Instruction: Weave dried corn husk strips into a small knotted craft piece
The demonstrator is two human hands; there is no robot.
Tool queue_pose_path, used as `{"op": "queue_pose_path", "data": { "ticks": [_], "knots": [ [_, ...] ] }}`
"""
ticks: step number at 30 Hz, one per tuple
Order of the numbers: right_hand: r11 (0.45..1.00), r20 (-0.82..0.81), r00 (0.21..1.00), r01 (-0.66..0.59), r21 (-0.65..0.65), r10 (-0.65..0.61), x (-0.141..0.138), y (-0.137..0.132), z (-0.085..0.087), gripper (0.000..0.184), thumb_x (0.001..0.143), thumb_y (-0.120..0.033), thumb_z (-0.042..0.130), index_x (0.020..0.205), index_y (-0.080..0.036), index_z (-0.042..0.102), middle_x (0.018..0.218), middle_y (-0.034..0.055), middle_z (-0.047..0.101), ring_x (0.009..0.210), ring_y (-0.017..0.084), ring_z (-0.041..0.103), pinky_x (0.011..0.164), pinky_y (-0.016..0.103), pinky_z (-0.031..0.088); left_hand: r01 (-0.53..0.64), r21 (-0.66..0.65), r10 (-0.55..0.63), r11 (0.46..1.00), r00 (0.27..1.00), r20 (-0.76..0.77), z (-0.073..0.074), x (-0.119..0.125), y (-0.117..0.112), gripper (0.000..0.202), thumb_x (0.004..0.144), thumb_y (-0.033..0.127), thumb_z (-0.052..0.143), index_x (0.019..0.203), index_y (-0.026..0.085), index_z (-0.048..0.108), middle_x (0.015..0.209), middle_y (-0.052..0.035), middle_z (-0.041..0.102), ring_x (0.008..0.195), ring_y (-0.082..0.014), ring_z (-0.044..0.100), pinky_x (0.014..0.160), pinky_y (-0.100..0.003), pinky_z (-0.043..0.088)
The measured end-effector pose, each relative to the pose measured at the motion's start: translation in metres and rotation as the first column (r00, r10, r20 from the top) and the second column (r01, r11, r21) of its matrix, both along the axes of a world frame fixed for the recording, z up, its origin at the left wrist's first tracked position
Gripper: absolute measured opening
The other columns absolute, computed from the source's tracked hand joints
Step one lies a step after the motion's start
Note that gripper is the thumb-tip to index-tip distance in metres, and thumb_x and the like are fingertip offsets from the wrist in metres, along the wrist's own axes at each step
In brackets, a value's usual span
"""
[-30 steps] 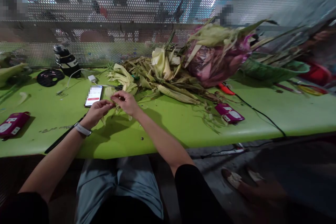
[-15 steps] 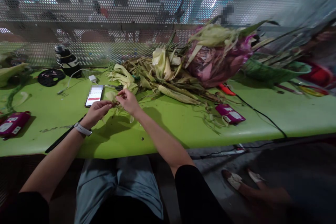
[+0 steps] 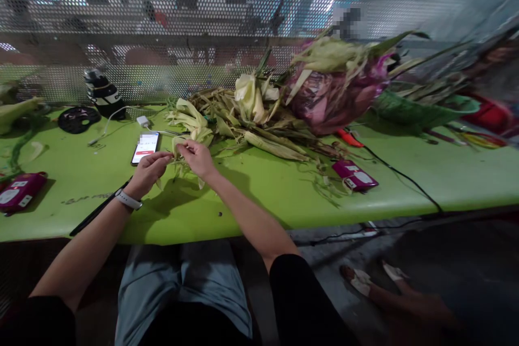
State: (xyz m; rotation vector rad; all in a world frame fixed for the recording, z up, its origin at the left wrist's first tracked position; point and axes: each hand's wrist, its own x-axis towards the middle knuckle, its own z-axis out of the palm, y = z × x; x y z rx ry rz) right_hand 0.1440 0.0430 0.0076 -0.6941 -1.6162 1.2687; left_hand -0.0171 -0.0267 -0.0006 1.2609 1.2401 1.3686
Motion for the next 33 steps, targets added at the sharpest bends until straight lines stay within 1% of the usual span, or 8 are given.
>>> {"op": "queue_pose_path", "data": {
  "ticks": [3, 7, 12, 17, 20, 24, 28, 33],
  "knots": [
    [1.0, 0.007, 1.0, -0.022, -0.018, 0.022, -0.001, -0.003, 0.003, 0.041, 0.077, -0.058, 0.065, 0.074, -0.017, 0.06, 0.063, -0.0029, 0.049, 0.056, 0.009, 0.04, 0.055, 0.024, 0.035, 0.087, -0.056, -0.085, 0.995, 0.996, 0.03, 0.001, 0.0, -0.001, 0.034, 0.079, 0.043, 0.07, 0.098, 0.015, 0.071, 0.049, 0.0082, 0.037, 0.041, -0.0053, 0.026, 0.041, -0.022, 0.017],
    [0.997, 0.006, 0.997, -0.074, -0.018, 0.074, -0.002, -0.007, 0.004, 0.045, 0.074, -0.061, 0.067, 0.079, -0.017, 0.064, 0.071, -0.0001, 0.057, 0.063, 0.01, 0.047, 0.06, 0.025, 0.041, 0.137, -0.055, -0.142, 0.989, 0.985, -0.099, 0.006, 0.003, -0.003, 0.031, 0.08, 0.047, 0.071, 0.084, 0.017, 0.062, 0.052, 0.0078, 0.041, 0.041, -0.0045, 0.03, 0.039, -0.02, 0.02],
    [1.0, 0.051, 0.999, 0.018, 0.0, -0.018, -0.004, -0.013, 0.004, 0.044, 0.077, -0.062, 0.063, 0.071, -0.018, 0.06, 0.061, -0.0024, 0.047, 0.056, 0.009, 0.039, 0.053, 0.024, 0.035, 0.166, -0.03, -0.168, 0.986, 0.97, -0.174, 0.007, 0.005, -0.004, 0.037, 0.088, 0.051, 0.06, 0.071, 0.02, 0.048, 0.048, 0.0071, 0.045, 0.04, -0.0057, 0.037, 0.043, -0.019, 0.031],
    [0.998, 0.0, 0.999, 0.045, -0.051, -0.045, -0.006, -0.013, 0.0, 0.042, 0.076, -0.059, 0.065, 0.07, -0.018, 0.061, 0.056, -0.0043, 0.042, 0.051, 0.008, 0.035, 0.049, 0.024, 0.031, 0.124, 0.002, -0.122, 0.992, 0.977, -0.174, 0.004, 0.006, -0.003, 0.036, 0.088, 0.046, 0.059, 0.068, 0.019, 0.049, 0.048, 0.0064, 0.044, 0.041, -0.0057, 0.036, 0.043, -0.019, 0.029],
    [0.997, -0.023, 1.0, -0.02, -0.074, 0.018, -0.005, -0.006, -0.002, 0.042, 0.071, -0.058, 0.072, 0.073, -0.016, 0.066, 0.064, -0.0012, 0.055, 0.058, 0.009, 0.045, 0.055, 0.024, 0.039, 0.107, -0.008, -0.107, 0.994, 0.987, -0.121, 0.003, 0.009, -0.003, 0.036, 0.085, 0.045, 0.063, 0.064, 0.018, 0.049, 0.05, 0.0068, 0.04, 0.041, -0.0046, 0.03, 0.041, -0.02, 0.021],
    [0.977, -0.028, 0.993, -0.114, -0.182, 0.111, -0.003, 0.004, -0.004, 0.044, 0.064, -0.056, 0.079, 0.083, -0.016, 0.072, 0.079, 0.0024, 0.068, 0.072, 0.012, 0.057, 0.067, 0.025, 0.047, 0.115, -0.093, -0.123, 0.989, 0.989, -0.082, 0.003, 0.011, -0.004, 0.038, 0.082, 0.051, 0.065, 0.067, 0.016, 0.058, 0.048, 0.0071, 0.038, 0.041, -0.0047, 0.028, 0.041, -0.021, 0.017],
    [0.981, -0.137, 0.99, -0.051, -0.186, 0.025, -0.006, 0.006, -0.004, 0.037, 0.063, -0.049, 0.08, 0.079, -0.016, 0.074, 0.085, 0.0035, 0.071, 0.08, 0.014, 0.062, 0.078, 0.028, 0.05, 0.109, -0.118, -0.117, 0.987, 0.991, -0.067, 0.004, 0.011, -0.003, 0.043, 0.08, 0.056, 0.066, 0.07, 0.014, 0.063, 0.045, 0.0083, 0.031, 0.04, -0.0048, 0.023, 0.042, -0.023, 0.012],
    [0.983, -0.122, 0.992, -0.014, -0.184, -0.008, -0.005, 0.007, -0.003, 0.034, 0.067, -0.046, 0.076, 0.083, -0.016, 0.074, 0.08, 0.0021, 0.069, 0.073, 0.012, 0.058, 0.071, 0.026, 0.047, 0.096, -0.109, -0.102, 0.989, 0.993, -0.053, 0.003, 0.012, -0.002, 0.044, 0.078, 0.057, 0.069, 0.068, 0.016, 0.059, 0.046, 0.0075, 0.038, 0.039, -0.0042, 0.026, 0.041, -0.022, 0.016]
  ]
}}
